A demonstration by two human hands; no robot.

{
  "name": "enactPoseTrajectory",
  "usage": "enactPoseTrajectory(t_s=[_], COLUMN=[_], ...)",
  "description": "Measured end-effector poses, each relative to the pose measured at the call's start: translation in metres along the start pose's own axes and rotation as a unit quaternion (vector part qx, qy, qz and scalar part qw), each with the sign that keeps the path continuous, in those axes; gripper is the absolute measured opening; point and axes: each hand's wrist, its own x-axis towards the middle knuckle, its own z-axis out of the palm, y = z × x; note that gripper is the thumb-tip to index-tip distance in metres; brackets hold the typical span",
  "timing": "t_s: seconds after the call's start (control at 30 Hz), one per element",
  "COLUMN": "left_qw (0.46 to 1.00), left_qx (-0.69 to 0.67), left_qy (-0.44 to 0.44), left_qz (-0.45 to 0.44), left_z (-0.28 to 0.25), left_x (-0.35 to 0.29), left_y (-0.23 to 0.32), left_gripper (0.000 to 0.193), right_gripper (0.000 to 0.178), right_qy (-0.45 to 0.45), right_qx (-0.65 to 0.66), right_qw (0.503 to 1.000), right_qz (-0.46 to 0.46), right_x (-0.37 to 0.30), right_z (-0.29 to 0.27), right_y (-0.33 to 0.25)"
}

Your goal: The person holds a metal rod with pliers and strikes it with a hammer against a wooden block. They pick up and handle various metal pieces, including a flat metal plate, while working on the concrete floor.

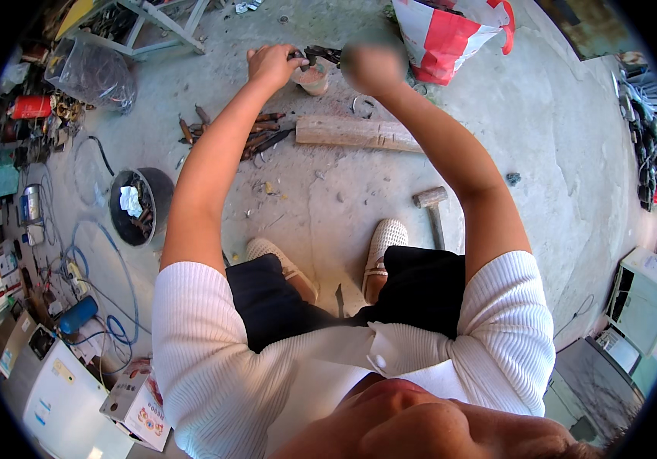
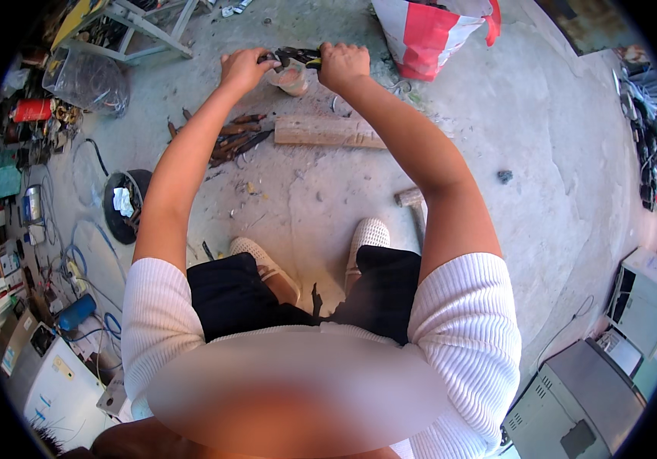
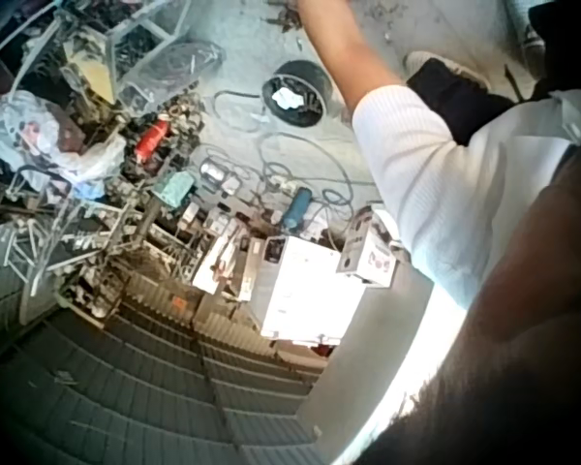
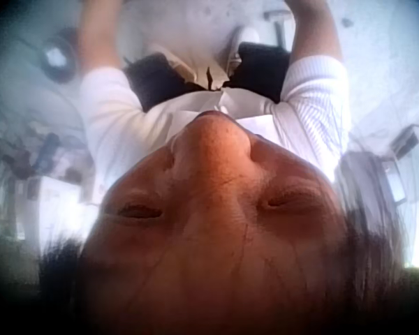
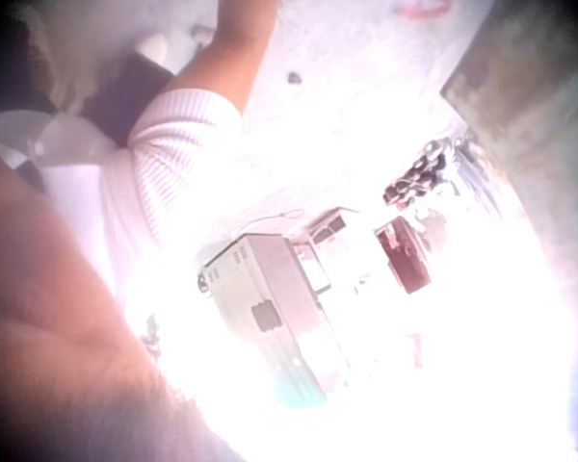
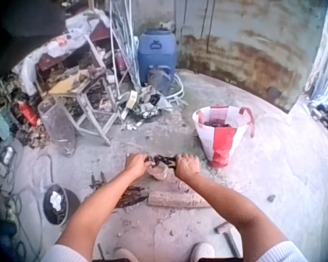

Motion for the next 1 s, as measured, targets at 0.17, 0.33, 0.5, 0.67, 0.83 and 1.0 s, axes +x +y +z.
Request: enactPoseTrajectory(t_s=[0.17, 0.33, 0.5, 0.67, 0.83, 1.0], left_qw=[0.993, 0.959, 0.953, 0.957, 0.973, 0.979], left_qx=[-0.100, -0.273, -0.292, -0.276, -0.206, -0.122], left_qy=[0.051, 0.068, 0.030, 0.005, 0.035, -0.090], left_qz=[0.018, -0.038, -0.073, -0.087, -0.094, -0.138], left_z=[-0.006, -0.014, 0.001, 0.001, 0.011, -0.006], left_x=[0.002, 0.012, 0.010, 0.003, -0.019, -0.065], left_y=[0.002, -0.001, -0.038, -0.072, -0.137, -0.161], left_gripper=[0.046, 0.049, 0.046, 0.043, 0.044, 0.043], right_gripper=[0.038, 0.048, 0.059, 0.053, 0.030, 0.033], right_qy=[-0.052, 0.045, -0.025, -0.071, -0.207, -0.258], right_qx=[0.033, 0.281, 0.687, 0.715, 0.726, 0.666], right_qw=[0.996, 0.939, 0.603, 0.590, 0.601, 0.665], right_qz=[0.060, 0.195, 0.405, 0.369, 0.261, 0.218], right_x=[0.001, 0.030, 0.056, 0.045, 0.016, -0.020], right_z=[-0.011, 0.009, -0.050, -0.060, -0.082, -0.092], right_y=[0.009, 0.089, 0.144, 0.146, 0.099, 0.040])
